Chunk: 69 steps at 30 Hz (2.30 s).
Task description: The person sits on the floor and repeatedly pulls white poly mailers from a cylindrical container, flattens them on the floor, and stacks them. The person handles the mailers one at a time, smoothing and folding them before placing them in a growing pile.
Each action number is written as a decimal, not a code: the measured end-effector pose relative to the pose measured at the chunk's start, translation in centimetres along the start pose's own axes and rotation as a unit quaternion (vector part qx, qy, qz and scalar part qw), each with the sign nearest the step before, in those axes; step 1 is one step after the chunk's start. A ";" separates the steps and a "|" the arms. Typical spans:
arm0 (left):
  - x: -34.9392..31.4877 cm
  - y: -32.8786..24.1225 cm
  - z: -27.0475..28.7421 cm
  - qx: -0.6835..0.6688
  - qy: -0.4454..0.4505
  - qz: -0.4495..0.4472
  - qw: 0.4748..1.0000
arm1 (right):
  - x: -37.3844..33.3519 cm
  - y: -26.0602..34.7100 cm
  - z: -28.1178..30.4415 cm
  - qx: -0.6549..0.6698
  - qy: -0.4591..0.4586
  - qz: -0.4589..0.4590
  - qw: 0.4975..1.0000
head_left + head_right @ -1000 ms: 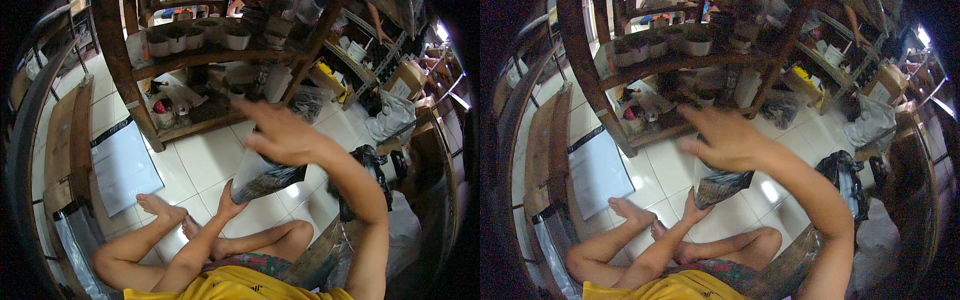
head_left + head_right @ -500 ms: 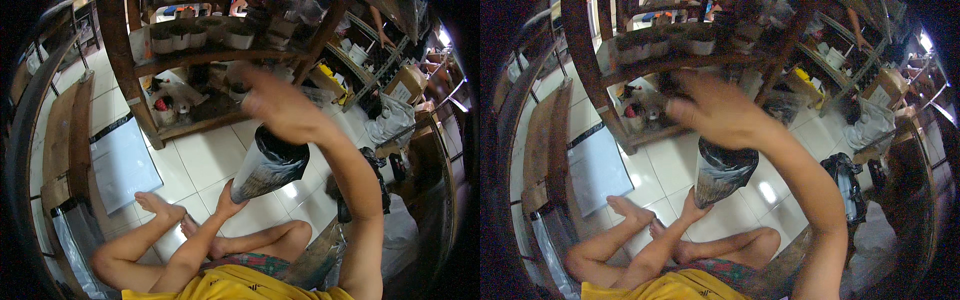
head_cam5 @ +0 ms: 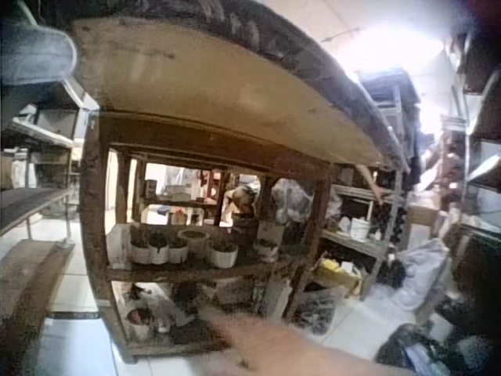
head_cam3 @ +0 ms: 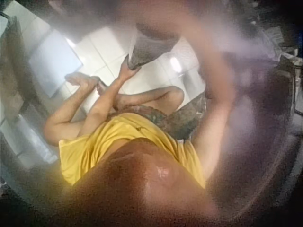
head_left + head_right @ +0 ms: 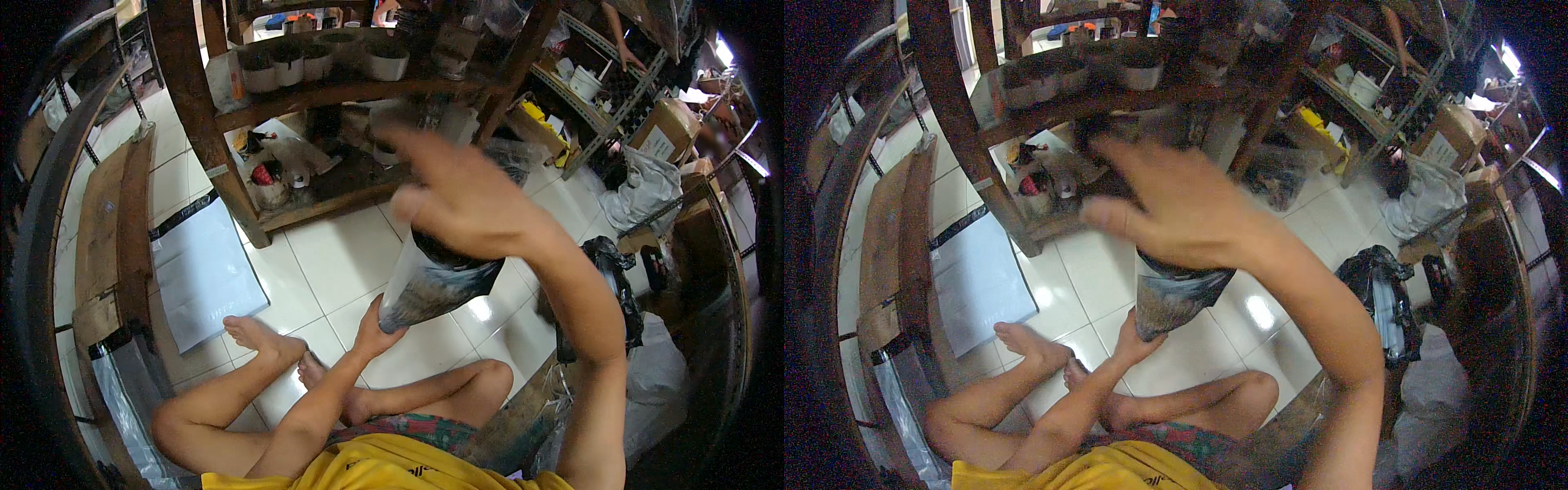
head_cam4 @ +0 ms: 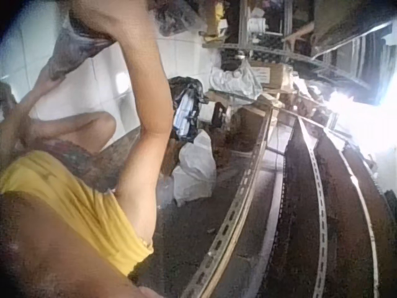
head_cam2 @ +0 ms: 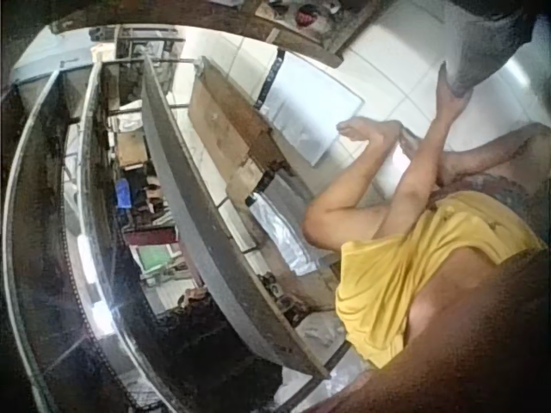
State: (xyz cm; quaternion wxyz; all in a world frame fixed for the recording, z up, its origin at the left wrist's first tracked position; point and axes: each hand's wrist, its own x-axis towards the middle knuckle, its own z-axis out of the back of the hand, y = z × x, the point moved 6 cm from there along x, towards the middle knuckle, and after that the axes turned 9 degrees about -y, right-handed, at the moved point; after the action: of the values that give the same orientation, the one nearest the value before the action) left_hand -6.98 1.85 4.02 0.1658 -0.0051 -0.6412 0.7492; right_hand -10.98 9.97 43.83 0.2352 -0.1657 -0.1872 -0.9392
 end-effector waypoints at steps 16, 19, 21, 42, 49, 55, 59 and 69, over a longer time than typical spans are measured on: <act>-0.1 0.9 -0.5 0.036 -0.007 -0.002 0.999 | -2.3 -1.9 -1.8 0.013 0.074 -0.017 0.997; -0.5 0.6 -1.1 0.032 0.003 0.008 0.999 | -3.1 -2.1 -2.0 -0.028 0.115 -0.033 0.992; -0.2 0.9 -1.0 0.024 -0.001 -0.002 1.000 | -3.1 -2.2 -1.3 0.012 0.073 -0.049 0.996; -0.7 1.8 -1.3 0.048 -0.018 -0.012 0.999 | -16.4 -7.4 -4.0 0.350 -0.239 -0.157 0.892; -0.6 1.0 -0.8 0.025 -0.035 -0.022 0.999 | -9.9 -4.7 2.0 0.046 -0.125 -0.123 0.983; -0.4 0.5 -0.5 -0.011 -0.035 -0.004 0.999 | -6.6 -2.7 2.1 -0.051 -0.076 -0.027 0.995; -0.3 0.3 -0.4 0.000 -0.028 0.007 1.000 | -6.8 -2.9 1.6 -0.102 -0.076 -0.033 0.991; -0.4 1.9 -1.0 -0.016 -0.005 0.036 0.999 | -6.2 -2.0 1.6 -0.091 -0.068 -0.007 0.993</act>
State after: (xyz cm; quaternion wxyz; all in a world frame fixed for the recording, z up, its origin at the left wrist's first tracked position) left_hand -6.81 2.46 1.98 0.1354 -0.0267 -0.6538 0.7440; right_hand -6.52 14.66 42.20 0.1996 -0.2492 -0.1175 -0.9404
